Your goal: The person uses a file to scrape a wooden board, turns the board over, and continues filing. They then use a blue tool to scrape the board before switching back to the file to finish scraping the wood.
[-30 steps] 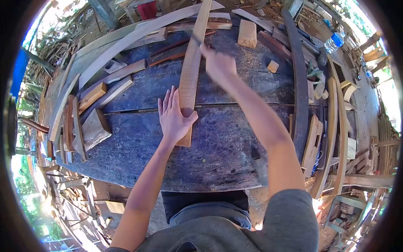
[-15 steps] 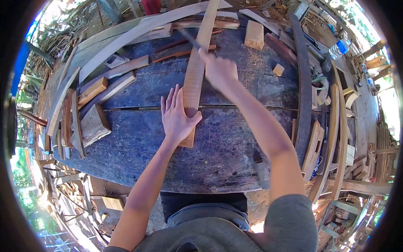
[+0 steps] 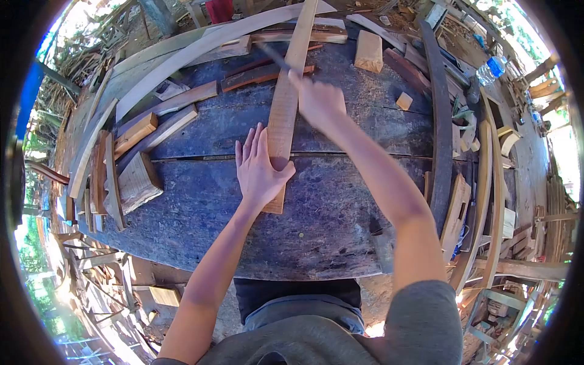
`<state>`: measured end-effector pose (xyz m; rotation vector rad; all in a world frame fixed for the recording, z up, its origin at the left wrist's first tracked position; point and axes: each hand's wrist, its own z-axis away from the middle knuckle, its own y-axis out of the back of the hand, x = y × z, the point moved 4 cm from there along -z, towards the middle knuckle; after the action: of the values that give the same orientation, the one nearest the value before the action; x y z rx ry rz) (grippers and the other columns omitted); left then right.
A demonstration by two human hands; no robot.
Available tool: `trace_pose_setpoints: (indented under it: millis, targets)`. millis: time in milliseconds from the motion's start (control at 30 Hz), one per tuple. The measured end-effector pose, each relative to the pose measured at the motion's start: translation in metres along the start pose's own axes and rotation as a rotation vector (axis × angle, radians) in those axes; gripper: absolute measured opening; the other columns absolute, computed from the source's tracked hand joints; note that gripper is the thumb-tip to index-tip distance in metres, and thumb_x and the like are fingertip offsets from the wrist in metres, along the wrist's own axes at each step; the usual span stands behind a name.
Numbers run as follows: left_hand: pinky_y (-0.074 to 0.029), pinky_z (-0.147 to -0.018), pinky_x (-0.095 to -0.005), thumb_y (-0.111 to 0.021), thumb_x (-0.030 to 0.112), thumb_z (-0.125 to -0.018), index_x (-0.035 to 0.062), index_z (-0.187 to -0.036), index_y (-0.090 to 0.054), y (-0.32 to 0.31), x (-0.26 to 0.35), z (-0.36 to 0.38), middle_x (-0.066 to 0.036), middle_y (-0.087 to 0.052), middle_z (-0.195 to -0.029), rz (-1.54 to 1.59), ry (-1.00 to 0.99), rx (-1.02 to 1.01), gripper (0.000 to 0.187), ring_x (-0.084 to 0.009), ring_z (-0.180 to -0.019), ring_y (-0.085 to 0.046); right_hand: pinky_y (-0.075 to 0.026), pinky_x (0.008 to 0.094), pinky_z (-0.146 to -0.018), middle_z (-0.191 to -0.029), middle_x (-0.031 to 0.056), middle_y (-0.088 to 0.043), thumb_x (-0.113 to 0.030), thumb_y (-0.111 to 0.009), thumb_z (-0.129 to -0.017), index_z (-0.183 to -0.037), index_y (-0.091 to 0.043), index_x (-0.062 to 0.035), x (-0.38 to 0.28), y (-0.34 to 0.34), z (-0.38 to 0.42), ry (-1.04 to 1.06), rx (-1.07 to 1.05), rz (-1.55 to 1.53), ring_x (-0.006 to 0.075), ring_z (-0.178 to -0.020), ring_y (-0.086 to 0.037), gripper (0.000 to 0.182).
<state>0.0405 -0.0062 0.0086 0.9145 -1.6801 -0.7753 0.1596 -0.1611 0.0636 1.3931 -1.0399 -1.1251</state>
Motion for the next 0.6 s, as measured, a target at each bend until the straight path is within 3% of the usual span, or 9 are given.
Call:
trace_pose_setpoints:
  millis: [133,233,300,400,467,600]
  targets:
    - [-0.012,-0.126,-0.0497,-0.073,0.042,-0.076,0.0008,-0.149,-0.040,0.001,0.001,0.002,-0.014,-0.039,-0.159,-0.007,0.000,-0.019,0.090,-0.0282,-0.150,-0.031,-0.060,0.0473,-0.076,-0.103,0.0157,-0.073,-0.014,-0.043,-0.100,-0.146,-0.048,-0.0279,-0.021,0.005,0.063,0.147,-0.154,0.055,0.0339,-0.091,-0.074,0.048]
    - [-0.013,-0.126,-0.0500,-0.074,0.042,-0.075,0.0008,-0.149,-0.040,-0.002,0.000,0.001,-0.014,-0.039,-0.159,-0.020,0.000,-0.007,0.090,-0.0280,-0.150,-0.031,-0.060,0.0461,-0.076,-0.104,0.0156,-0.073,-0.014,-0.043,-0.099,-0.145,-0.050,-0.0286,-0.005,0.009,0.010,0.078,-0.077,0.046,0.0340,-0.091,-0.074,0.048]
    - [-0.013,-0.126,-0.0500,-0.074,0.042,-0.075,0.0006,-0.149,-0.040,-0.005,0.001,0.006,-0.014,-0.039,-0.159,-0.029,-0.011,0.003,0.090,-0.0280,-0.150,-0.031,-0.059,0.0508,-0.078,-0.099,0.0190,-0.074,-0.012,-0.043,-0.099,-0.149,-0.047,-0.0320,0.027,0.004,-0.046,-0.062,0.106,-0.034,0.0368,-0.088,-0.074,0.054]
    - [-0.013,-0.126,-0.0503,-0.074,0.042,-0.075,0.0004,-0.148,-0.041,0.000,-0.002,0.004,-0.014,-0.039,-0.158,-0.045,-0.013,0.018,0.090,-0.0282,-0.150,-0.032,-0.059,0.0507,-0.079,-0.100,0.0187,-0.074,-0.012,-0.043,-0.099,-0.148,-0.048,-0.0316,0.030,-0.002,-0.071,-0.116,0.121,-0.062,0.0372,-0.089,-0.074,0.053]
    - [-0.013,-0.126,-0.0504,-0.074,0.042,-0.075,0.0004,-0.148,-0.041,-0.002,0.003,0.000,-0.014,-0.040,-0.158,-0.024,-0.020,0.024,0.090,-0.0283,-0.150,-0.032,-0.060,0.0462,-0.073,-0.104,0.0170,-0.073,-0.013,-0.044,-0.099,-0.149,-0.045,-0.0251,0.014,0.003,-0.027,-0.046,0.039,-0.027,0.0331,-0.090,-0.074,0.051]
    - [-0.014,-0.125,-0.0518,-0.073,0.042,-0.075,-0.0007,-0.147,-0.041,-0.002,-0.001,0.004,-0.016,-0.041,-0.157,-0.023,-0.014,0.003,0.090,-0.0295,-0.149,-0.033,-0.061,0.0452,-0.071,-0.101,0.0153,-0.074,-0.010,-0.044,-0.098,-0.151,-0.042,-0.0212,-0.010,-0.010,0.066,0.158,-0.050,0.034,0.0316,-0.083,-0.075,0.055]
